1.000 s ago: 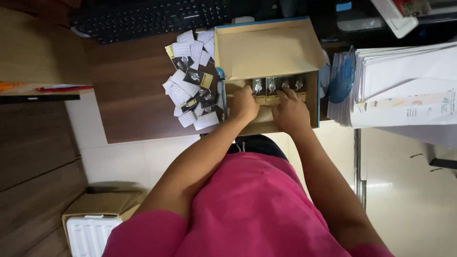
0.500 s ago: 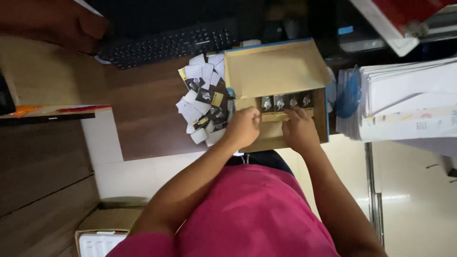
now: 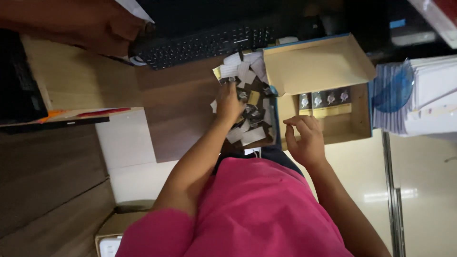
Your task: The person organizes small, individually wrapped items from a pile on a desk into a cardboard box. They pick up the items by hand and place them into the box, arranging them in rows.
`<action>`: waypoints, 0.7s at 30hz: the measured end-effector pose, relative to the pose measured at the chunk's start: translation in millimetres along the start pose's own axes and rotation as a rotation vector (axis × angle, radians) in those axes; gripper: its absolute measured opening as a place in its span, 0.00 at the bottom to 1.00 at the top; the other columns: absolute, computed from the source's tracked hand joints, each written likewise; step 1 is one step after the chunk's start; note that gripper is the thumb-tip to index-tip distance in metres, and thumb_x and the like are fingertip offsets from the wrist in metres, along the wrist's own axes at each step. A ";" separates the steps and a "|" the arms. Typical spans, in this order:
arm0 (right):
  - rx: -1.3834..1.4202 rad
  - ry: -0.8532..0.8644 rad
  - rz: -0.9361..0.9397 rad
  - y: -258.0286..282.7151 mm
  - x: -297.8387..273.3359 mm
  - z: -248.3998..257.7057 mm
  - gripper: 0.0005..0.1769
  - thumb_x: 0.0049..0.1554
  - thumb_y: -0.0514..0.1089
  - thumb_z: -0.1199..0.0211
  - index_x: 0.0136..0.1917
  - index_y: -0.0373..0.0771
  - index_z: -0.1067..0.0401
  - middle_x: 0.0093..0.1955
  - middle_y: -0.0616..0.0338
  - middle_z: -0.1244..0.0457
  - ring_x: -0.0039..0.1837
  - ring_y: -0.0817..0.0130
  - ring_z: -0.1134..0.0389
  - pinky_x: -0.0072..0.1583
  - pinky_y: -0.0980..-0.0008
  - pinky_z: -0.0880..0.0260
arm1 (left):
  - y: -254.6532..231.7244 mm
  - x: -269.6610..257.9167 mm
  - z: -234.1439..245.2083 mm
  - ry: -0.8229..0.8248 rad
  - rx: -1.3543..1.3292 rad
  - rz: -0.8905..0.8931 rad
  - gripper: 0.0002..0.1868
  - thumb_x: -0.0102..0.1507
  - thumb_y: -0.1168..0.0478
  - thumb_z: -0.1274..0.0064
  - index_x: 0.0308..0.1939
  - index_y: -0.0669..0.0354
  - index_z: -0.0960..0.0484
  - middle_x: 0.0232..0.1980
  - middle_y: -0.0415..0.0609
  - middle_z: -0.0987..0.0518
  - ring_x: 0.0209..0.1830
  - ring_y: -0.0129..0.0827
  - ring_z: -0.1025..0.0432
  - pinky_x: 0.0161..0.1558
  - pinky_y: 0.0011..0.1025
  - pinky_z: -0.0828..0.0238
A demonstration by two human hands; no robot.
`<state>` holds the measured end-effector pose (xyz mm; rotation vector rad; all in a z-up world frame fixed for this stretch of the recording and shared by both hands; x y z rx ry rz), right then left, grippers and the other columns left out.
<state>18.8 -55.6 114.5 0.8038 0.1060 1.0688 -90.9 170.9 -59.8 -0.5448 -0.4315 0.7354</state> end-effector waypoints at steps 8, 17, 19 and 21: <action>-0.002 0.011 -0.240 32.8 -19.7 -42.2 0.08 0.56 0.34 0.36 0.50 0.39 0.24 0.49 0.52 0.32 0.53 0.50 0.30 0.54 0.56 0.31 | 42.3 4.6 -14.3 0.089 -0.093 -0.003 0.20 0.56 0.67 0.39 0.53 0.59 0.23 0.50 0.57 0.23 0.54 0.56 0.30 0.54 0.51 0.35; -0.188 0.321 -0.269 3.5 -74.8 -150.6 0.15 0.54 0.42 0.37 0.54 0.38 0.33 0.68 0.36 0.42 0.63 0.32 0.33 0.59 0.53 0.28 | 36.6 -2.7 71.0 0.139 -0.109 -0.351 0.11 0.57 0.71 0.48 0.43 0.59 0.20 0.47 0.54 0.22 0.52 0.53 0.30 0.50 0.48 0.34; -0.412 0.299 -0.040 10.1 -75.3 -160.8 0.09 0.53 0.44 0.37 0.45 0.47 0.36 0.74 0.35 0.46 0.69 0.28 0.33 0.62 0.57 0.27 | 34.6 -22.5 76.0 0.243 -0.168 -0.425 0.09 0.59 0.70 0.49 0.43 0.59 0.20 0.48 0.52 0.22 0.53 0.51 0.29 0.51 0.46 0.32; -0.304 0.529 -0.561 11.6 -72.7 -162.4 0.34 0.57 0.38 0.42 0.76 0.32 0.44 0.80 0.34 0.52 0.59 0.35 0.32 0.51 0.50 0.27 | 20.7 -44.0 77.8 0.383 -0.214 -0.606 0.08 0.59 0.66 0.48 0.40 0.56 0.18 0.46 0.50 0.23 0.53 0.49 0.30 0.55 0.49 0.31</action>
Point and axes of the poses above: each hand's wrist, its own x-axis towards the middle knuckle, its own z-axis out of the back of the hand, y = z × x, the point moved 2 cm from there along x, towards the middle knuckle
